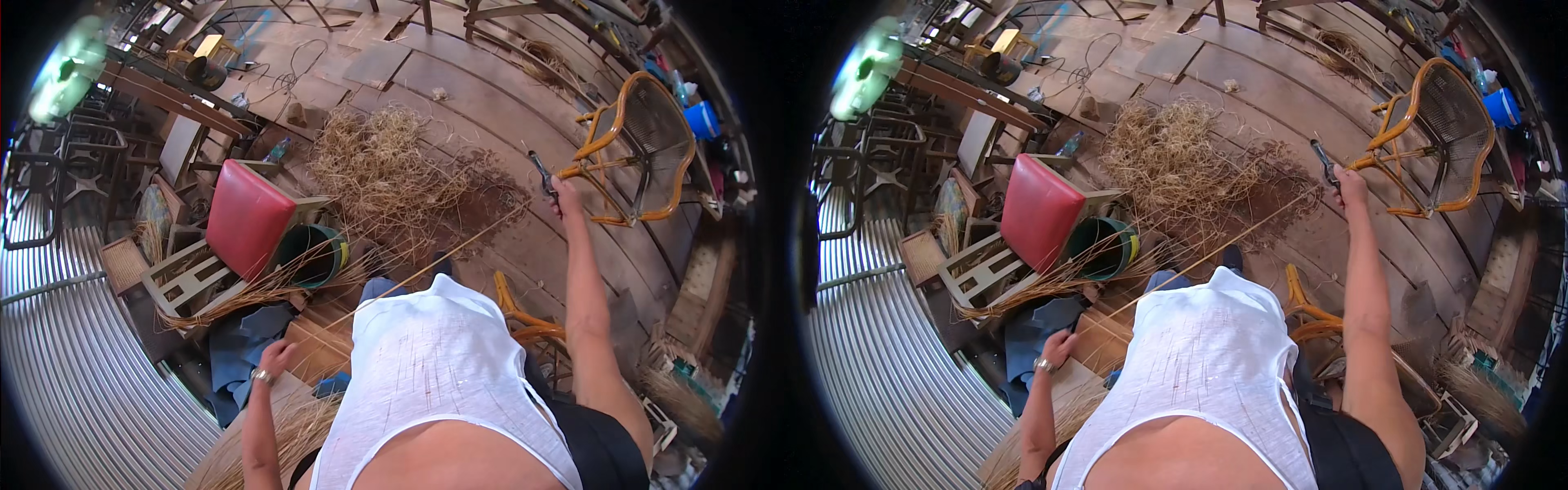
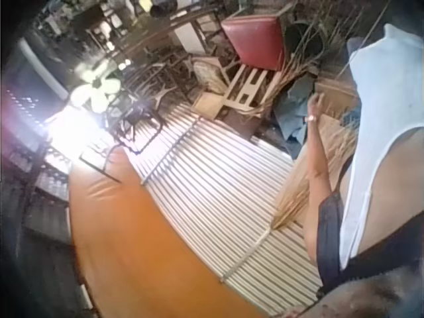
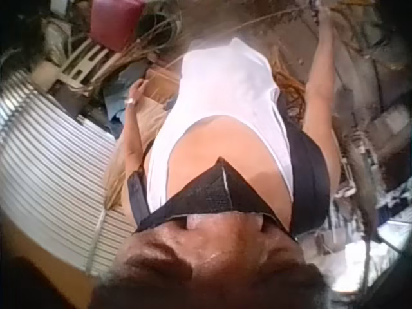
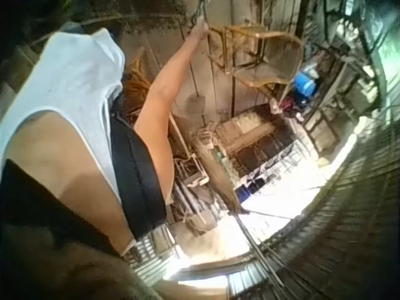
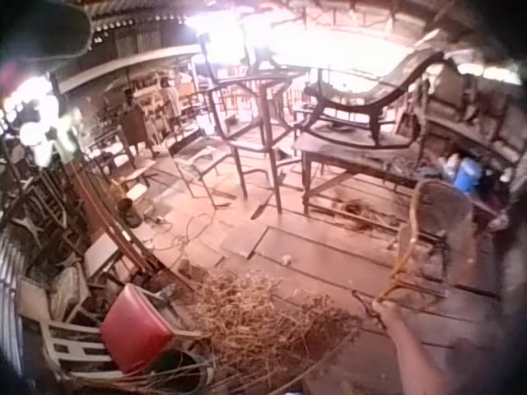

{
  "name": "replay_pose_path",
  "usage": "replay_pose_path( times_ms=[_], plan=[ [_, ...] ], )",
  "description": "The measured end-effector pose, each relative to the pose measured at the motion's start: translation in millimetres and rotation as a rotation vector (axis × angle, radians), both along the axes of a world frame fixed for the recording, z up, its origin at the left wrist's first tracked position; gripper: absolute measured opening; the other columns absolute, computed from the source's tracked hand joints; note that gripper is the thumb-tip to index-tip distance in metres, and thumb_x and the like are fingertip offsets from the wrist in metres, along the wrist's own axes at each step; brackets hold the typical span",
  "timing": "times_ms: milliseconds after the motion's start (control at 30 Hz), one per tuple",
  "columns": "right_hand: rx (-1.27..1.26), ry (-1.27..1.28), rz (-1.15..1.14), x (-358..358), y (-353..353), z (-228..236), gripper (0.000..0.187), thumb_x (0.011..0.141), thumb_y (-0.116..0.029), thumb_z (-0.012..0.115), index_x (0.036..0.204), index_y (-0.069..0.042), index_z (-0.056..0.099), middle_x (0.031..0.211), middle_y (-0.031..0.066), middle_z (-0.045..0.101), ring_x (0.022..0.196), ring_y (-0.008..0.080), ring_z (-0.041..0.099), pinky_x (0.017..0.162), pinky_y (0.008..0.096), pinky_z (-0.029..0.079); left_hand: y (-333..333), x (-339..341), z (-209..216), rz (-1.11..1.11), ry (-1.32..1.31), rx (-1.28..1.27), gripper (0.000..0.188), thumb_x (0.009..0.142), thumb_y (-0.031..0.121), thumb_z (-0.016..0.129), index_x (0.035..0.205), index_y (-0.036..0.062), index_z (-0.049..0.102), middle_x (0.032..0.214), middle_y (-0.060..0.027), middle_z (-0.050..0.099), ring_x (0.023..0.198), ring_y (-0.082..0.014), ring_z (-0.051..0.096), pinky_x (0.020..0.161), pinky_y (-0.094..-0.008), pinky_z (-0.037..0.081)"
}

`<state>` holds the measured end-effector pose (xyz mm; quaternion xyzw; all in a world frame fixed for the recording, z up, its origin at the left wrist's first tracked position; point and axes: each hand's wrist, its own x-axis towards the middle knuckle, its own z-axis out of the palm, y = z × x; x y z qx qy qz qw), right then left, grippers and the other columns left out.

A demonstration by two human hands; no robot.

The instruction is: The person trims the ends of long dried broom sticks using a knife. They repeatedly pick up a bundle of sticks, align them, and cut the tips, then place the trimmed sticks against a corrugated metal wall. The person also uses a red plastic container to hold the sticks during trimming.

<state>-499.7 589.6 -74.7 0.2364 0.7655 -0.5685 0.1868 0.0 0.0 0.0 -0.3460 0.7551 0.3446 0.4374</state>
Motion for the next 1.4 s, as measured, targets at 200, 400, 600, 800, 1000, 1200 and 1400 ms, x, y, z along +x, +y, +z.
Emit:
replay_pose_path(
  times_ms=[200,400,600,800,1000,1200,1400],
  plan=[
    [0.022,-0.02,0.238,71,-68,2,0.031,0.088,-0.035,0.066,0.073,-0.01,0.054,0.051,0.0021,0.051,0.036,0.0089,0.044,0.031,0.0238,0.031,46,-70,-42,-0.205,0.054,-0.208,0.095,0.071,0.055,0.074,0.139,-0.0017,0.039,0.137,-0.0249,0.047,0.127,-0.0337,0.046,0.107,-0.0387,0.037],
    [-0.023,-0.011,0.347,131,-156,11,0.035,0.087,-0.035,0.066,0.067,-0.007,0.055,0.051,0.0032,0.054,0.04,0.0107,0.051,0.037,0.0275,0.038,214,-269,-68,0.167,0.471,0.574,0.068,0.089,0.049,0.06,0.135,0.0028,0.044,0.101,-0.011,0.064,0.09,-0.0188,0.062,0.068,-0.0308,0.051],
    [-0.01,-0.024,0.315,135,-167,2,0.035,0.087,-0.036,0.066,0.07,-0.007,0.056,0.051,0.003,0.054,0.039,0.0105,0.051,0.035,0.0267,0.037,260,-297,-71,0.097,0.654,0.461,0.037,0.095,0.037,0.055,0.085,0.002,0.063,0.068,-0.0001,0.055,0.064,-0.0115,0.047,0.056,-0.028,0.039],
    [0.045,-0.036,0.094,42,-48,-12,0.035,0.085,-0.041,0.067,0.078,-0.008,0.058,0.053,0.0045,0.055,0.037,0.0111,0.049,0.033,0.0271,0.035,124,-165,-37,0.114,0.394,0.415,0.03,0.094,0.034,0.056,0.085,0.0056,0.062,0.075,0.0022,0.054,0.073,-0.0086,0.047,0.064,-0.0272,0.04],
    [0.269,0.013,0.124,8,-2,-1,0.036,0.087,-0.041,0.064,0.076,-0.007,0.058,0.051,0.0042,0.056,0.037,0.0115,0.049,0.034,0.0269,0.035,-35,30,-40,0.029,0.114,-0.139,0.039,0.088,0.041,0.06,0.088,0.0024,0.062,0.072,-0.0046,0.063,0.066,-0.0135,0.058,0.061,-0.0285,0.046],
    [0.055,-0.026,0.223,95,-111,-5,0.034,0.089,-0.035,0.064,0.069,-0.01,0.051,0.051,0.0022,0.052,0.037,0.0091,0.046,0.032,0.025,0.032,52,-109,-50,0.036,0.244,-0.097,0.091,0.077,0.051,0.072,0.14,-0.0038,0.035,0.111,-0.0214,0.065,0.092,-0.0243,0.067,0.078,-0.0327,0.052],
    [-0.014,-0.015,0.314,148,-185,-20,0.033,0.086,-0.037,0.065,0.073,-0.007,0.059,0.053,0.0058,0.056,0.043,0.0133,0.056,0.038,0.0273,0.04,210,-266,-50,0.275,0.454,0.604,0.053,0.091,0.044,0.059,0.121,-0.0001,0.057,0.108,-0.0082,0.064,0.077,-0.0119,0.061,0.067,-0.0237,0.048]
  ],
)
